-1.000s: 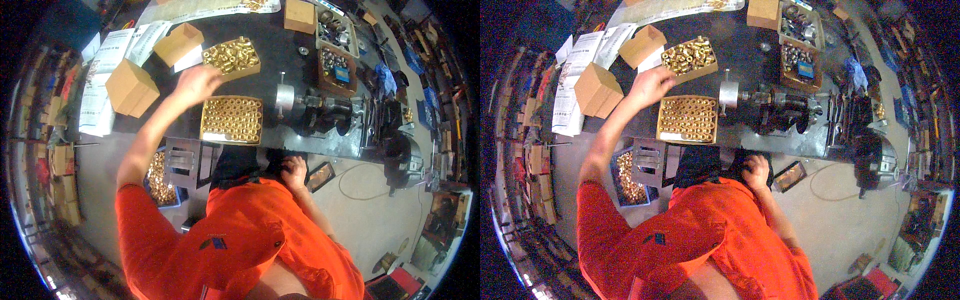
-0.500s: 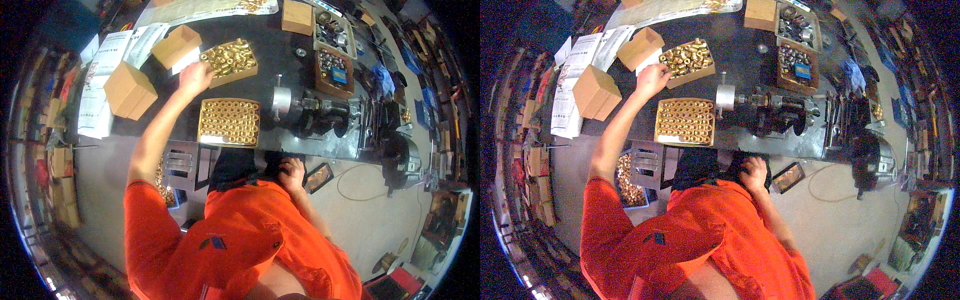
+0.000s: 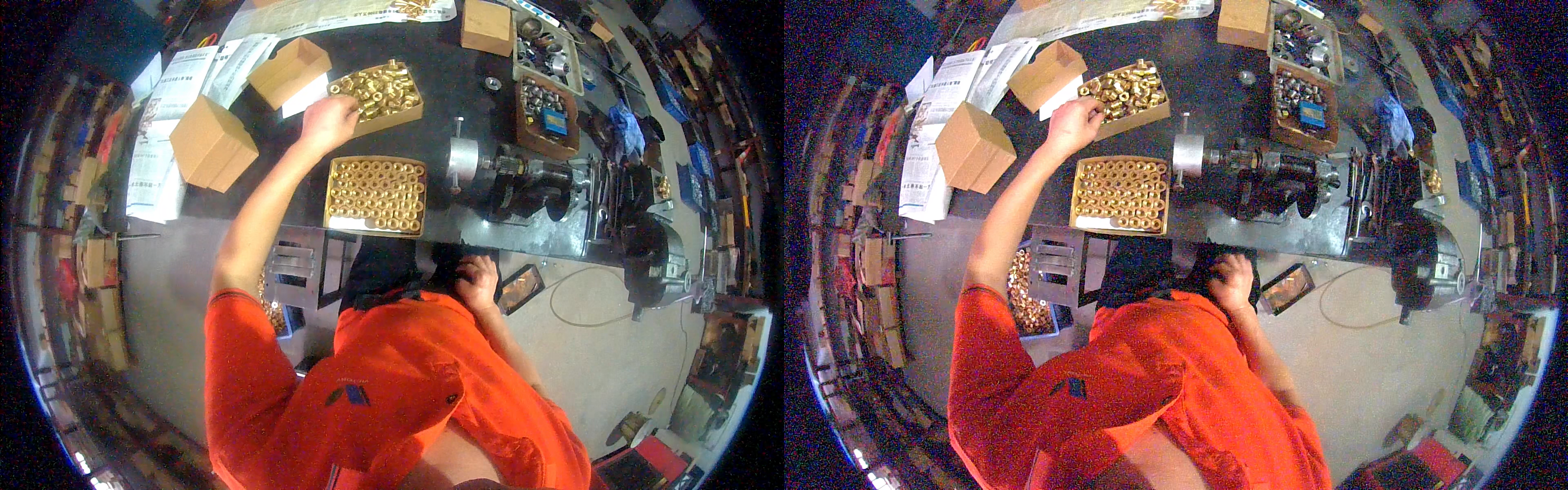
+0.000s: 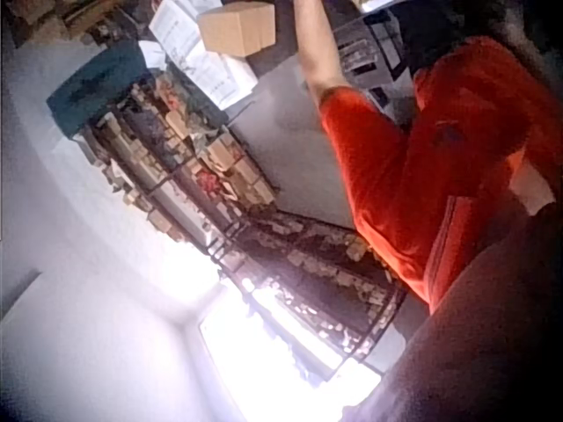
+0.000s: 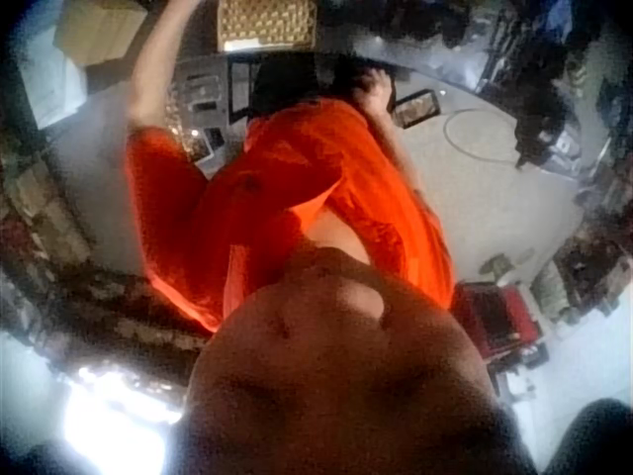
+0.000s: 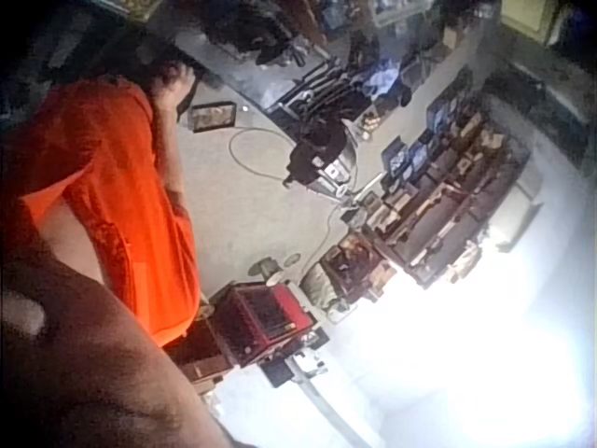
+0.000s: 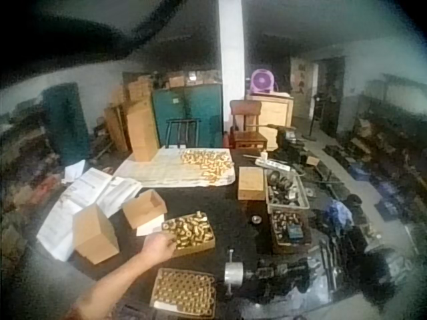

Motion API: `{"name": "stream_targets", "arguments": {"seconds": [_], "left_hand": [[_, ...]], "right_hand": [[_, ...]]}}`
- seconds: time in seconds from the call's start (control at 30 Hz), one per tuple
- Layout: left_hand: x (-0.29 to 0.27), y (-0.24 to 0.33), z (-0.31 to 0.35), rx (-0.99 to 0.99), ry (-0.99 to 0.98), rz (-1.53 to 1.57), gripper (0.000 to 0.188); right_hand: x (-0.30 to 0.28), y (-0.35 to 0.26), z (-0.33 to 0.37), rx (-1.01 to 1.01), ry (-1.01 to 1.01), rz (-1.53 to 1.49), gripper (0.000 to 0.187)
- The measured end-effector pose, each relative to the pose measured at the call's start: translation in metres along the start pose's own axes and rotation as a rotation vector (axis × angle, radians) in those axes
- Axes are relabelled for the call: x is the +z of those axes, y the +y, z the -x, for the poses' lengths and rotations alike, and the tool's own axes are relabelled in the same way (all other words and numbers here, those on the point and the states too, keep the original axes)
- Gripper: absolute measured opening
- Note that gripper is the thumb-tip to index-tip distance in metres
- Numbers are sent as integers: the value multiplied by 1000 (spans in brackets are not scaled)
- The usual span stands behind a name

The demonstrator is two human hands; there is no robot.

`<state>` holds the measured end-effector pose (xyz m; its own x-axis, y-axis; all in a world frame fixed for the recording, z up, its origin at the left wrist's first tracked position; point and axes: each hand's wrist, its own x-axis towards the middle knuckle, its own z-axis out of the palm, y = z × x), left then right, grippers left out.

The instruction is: The person repeatedly picks up brass-colored bullet casings from a cardboard box and places them into a white tray with circular indentations. The person arranges the casings in neat rows within the tray.

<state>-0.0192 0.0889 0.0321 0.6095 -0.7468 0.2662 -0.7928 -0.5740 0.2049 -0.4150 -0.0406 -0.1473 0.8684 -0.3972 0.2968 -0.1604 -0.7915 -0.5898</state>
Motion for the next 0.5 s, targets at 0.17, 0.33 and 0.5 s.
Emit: {"name": "stream_targets", "arguments": {"seconds": [0.17,0.33,0.5], "left_hand": [[-27,15,18,161,-3,4,13],[-59,30,76,599,-182,27,9],[-57,42,121,744,-341,105,21]], "right_hand": [[-1,0,0,-2,-6,1,20],[2,4,3,23,-7,-18,22],[2,1,0,26,-39,18,20]]}}
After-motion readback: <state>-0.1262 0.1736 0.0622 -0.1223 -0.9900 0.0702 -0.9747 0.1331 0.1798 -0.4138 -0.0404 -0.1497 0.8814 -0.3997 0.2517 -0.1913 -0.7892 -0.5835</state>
